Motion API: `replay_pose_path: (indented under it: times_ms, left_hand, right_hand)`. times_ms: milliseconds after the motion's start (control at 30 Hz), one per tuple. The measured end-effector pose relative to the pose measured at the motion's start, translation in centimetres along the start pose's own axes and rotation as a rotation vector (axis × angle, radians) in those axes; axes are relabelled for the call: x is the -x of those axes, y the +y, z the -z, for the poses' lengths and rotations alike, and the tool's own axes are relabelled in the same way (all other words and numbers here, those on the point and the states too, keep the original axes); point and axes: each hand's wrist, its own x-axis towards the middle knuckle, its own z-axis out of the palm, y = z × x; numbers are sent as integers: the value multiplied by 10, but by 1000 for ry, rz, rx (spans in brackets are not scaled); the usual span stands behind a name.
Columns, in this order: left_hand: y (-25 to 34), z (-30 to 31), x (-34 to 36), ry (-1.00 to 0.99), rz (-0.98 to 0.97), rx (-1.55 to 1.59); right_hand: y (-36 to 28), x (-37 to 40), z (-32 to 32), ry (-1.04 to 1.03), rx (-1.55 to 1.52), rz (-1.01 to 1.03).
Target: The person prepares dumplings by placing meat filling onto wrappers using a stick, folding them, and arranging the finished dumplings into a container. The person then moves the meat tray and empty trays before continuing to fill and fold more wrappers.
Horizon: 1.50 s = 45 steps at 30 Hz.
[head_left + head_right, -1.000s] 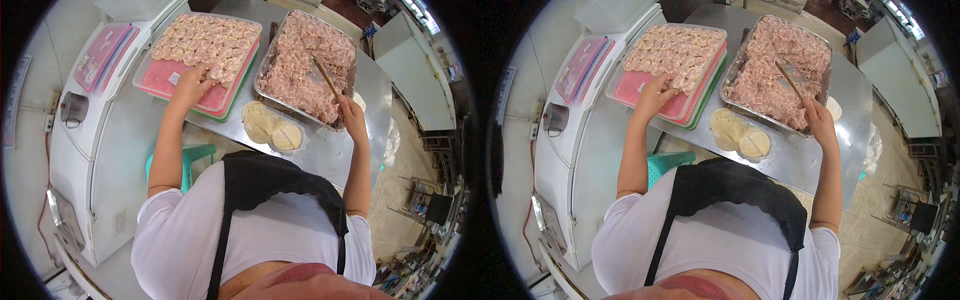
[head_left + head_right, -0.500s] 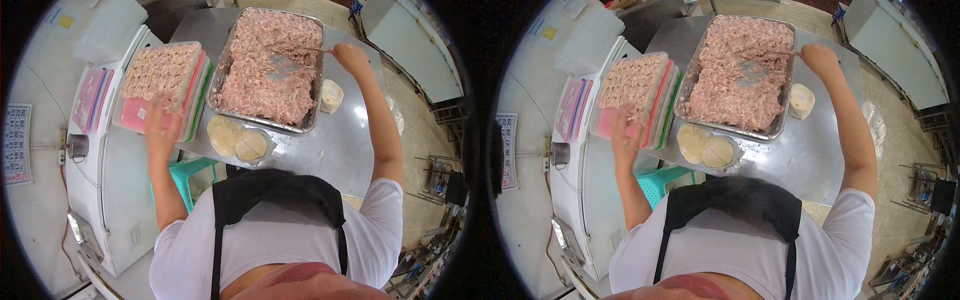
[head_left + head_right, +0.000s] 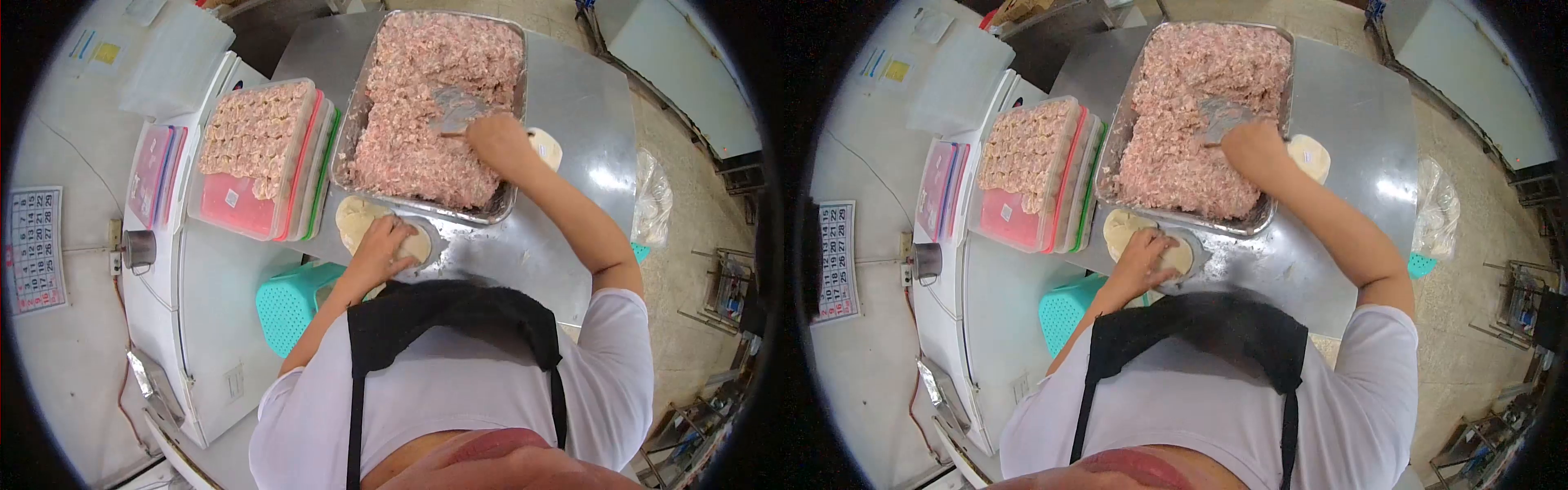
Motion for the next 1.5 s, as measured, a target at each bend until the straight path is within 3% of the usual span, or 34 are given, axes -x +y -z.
replay_pose_path:
  times_ms: [67,133,267,333,400,467,600,633,733,933,1033,1100,1133,1200,1233,1267,1333,1467,1500]
  left_hand:
    - [-12,-1,2,-29,11,43]
    - [-25,-1,0,-36,11,92]
    - [-36,9,-1,16,31,337]
    - [-36,20,-3,10,15,380]
    - [-38,30,-6,103,-136,191]
    - [-46,27,-9,87,-186,203]
    - [-41,1,-17,37,-369,223]
    - [-46,-4,-18,39,-376,228]
    - [-59,-6,-23,-104,-434,173]
    - [-71,20,-21,71,-504,366]
    - [-68,35,-11,56,-354,610]
    - [-66,49,-10,-81,335,1155]
    - [-67,47,-11,-77,337,1154]
    - [-71,37,-14,-81,471,1867]
    - [-76,33,-11,-70,476,1567]
    - [-78,35,-8,-64,476,1567]
    - [-75,43,-7,-167,180,1012]
    - [-56,49,1,21,81,938]
    - [-61,45,3,169,-43,731]
  right_hand:
    - [7,0,16,33,4,36]
    - [38,-12,22,-44,67,-119]
    - [24,-7,1,14,71,-169]
    - [-18,3,1,72,96,40]
    - [-19,6,8,34,92,19]
    - [-6,7,-1,71,9,-152]
    - [-74,6,-16,-32,-29,-233]
    - [-89,5,-4,-91,-143,-373]
    - [-111,12,-9,-67,-223,-461]
    - [-130,29,-3,49,-313,-480]
    - [-140,24,4,73,-331,-444]
    - [-127,14,7,123,-249,-382]
    - [-111,6,8,133,-187,-399]
    - [-77,-9,7,149,-95,-399]
    - [-62,-17,4,159,-65,-385]
    - [-50,-26,-2,161,-67,-380]
    - [-37,-39,-11,120,-30,-360]
    - [-60,-49,-21,-85,-39,-405]
    - [-69,-43,-20,-65,-112,-405]
